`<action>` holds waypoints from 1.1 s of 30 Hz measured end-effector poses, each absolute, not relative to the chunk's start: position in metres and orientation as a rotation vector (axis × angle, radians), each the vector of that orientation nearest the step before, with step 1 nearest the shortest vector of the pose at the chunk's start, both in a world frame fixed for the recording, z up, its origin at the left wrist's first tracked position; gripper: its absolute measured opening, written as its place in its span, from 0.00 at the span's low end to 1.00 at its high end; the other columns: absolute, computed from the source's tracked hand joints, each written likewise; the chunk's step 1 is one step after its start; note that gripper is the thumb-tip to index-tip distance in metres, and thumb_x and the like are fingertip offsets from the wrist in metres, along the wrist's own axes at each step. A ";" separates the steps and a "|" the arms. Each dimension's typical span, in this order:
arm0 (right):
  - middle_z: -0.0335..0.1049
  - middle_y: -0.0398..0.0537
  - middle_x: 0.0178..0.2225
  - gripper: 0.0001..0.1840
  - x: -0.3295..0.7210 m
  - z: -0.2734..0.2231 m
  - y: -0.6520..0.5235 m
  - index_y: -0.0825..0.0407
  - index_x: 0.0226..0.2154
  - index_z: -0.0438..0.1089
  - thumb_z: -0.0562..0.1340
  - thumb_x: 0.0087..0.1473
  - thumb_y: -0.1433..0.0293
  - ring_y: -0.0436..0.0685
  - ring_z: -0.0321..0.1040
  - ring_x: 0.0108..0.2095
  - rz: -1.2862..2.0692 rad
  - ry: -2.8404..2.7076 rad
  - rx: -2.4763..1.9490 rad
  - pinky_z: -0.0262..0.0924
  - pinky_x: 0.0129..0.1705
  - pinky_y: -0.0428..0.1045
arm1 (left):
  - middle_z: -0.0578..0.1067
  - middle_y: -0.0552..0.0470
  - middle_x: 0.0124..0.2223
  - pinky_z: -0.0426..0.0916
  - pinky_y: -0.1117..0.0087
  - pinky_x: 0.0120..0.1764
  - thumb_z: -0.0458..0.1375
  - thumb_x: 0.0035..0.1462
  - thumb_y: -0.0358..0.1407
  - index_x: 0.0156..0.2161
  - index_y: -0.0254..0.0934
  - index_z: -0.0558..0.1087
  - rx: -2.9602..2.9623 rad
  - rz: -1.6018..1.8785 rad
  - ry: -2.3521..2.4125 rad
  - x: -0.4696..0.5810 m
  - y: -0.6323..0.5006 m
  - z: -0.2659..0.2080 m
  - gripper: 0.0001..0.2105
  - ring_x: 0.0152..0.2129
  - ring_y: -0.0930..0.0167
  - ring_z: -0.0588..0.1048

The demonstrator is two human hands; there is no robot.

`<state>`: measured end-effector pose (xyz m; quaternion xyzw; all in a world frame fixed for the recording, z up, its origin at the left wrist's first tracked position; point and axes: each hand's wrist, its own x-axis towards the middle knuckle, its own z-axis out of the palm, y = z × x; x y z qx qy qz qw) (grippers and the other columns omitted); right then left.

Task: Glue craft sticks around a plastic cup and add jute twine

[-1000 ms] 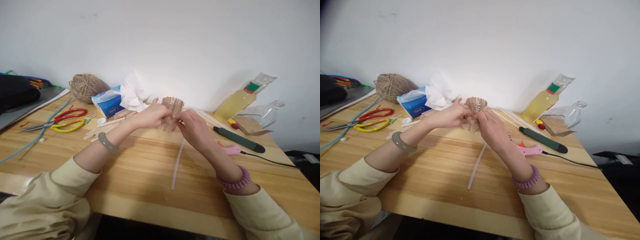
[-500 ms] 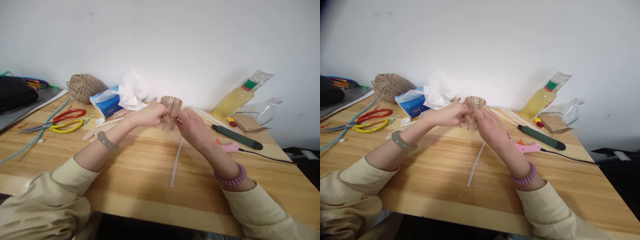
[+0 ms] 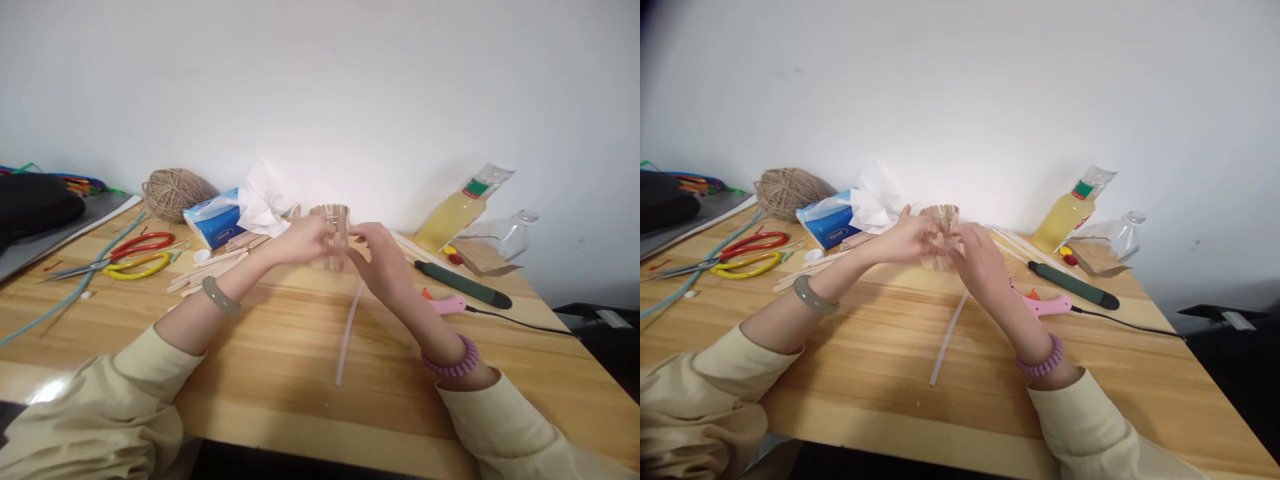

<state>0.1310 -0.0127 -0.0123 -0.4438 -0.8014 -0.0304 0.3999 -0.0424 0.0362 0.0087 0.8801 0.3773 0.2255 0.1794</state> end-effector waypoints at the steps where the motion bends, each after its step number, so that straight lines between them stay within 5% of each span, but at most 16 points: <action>1: 0.66 0.49 0.36 0.06 0.133 -0.010 -0.013 0.50 0.35 0.63 0.58 0.52 0.72 0.57 0.63 0.36 0.071 -1.880 -1.156 0.58 0.38 0.52 | 0.72 0.55 0.22 0.56 0.49 0.49 0.58 0.48 0.44 0.24 0.33 0.72 2.340 0.702 1.047 -0.045 0.038 0.011 0.13 0.29 0.65 0.73; 4: 0.65 0.43 0.31 0.04 0.139 -0.007 -0.015 0.49 0.30 0.63 0.60 0.50 0.67 0.54 0.62 0.35 0.505 -1.422 -1.234 0.56 0.39 0.51 | 0.74 0.54 0.25 0.67 0.64 0.36 0.62 0.42 0.41 0.28 0.32 0.73 1.850 0.875 0.925 -0.051 0.041 0.020 0.12 0.26 0.68 0.73; 8: 0.65 0.43 0.29 0.11 0.139 -0.012 -0.016 0.49 0.26 0.64 0.60 0.49 0.59 0.55 0.64 0.35 0.846 -1.226 -1.238 0.57 0.39 0.52 | 0.75 0.51 0.27 0.68 0.69 0.31 0.66 0.36 0.38 0.29 0.30 0.73 1.475 1.020 0.838 -0.050 0.039 0.026 0.15 0.25 0.70 0.74; 17: 0.66 0.47 0.51 0.22 0.118 -0.003 -0.029 0.44 0.45 0.65 0.58 0.49 0.53 0.59 0.61 0.52 1.449 -1.007 -0.964 0.53 0.54 0.57 | 0.75 0.56 0.24 0.67 0.74 0.30 0.66 0.39 0.35 0.25 0.32 0.73 1.387 1.037 0.736 -0.041 0.028 0.021 0.09 0.23 0.75 0.72; 33: 0.64 0.44 0.53 0.22 0.115 -0.013 -0.025 0.44 0.45 0.61 0.64 0.48 0.59 0.56 0.61 0.53 1.299 -0.976 -0.930 0.58 0.53 0.55 | 0.73 0.56 0.21 0.66 0.73 0.28 0.64 0.42 0.38 0.22 0.32 0.71 1.440 1.035 0.720 -0.041 0.024 0.026 0.10 0.21 0.75 0.70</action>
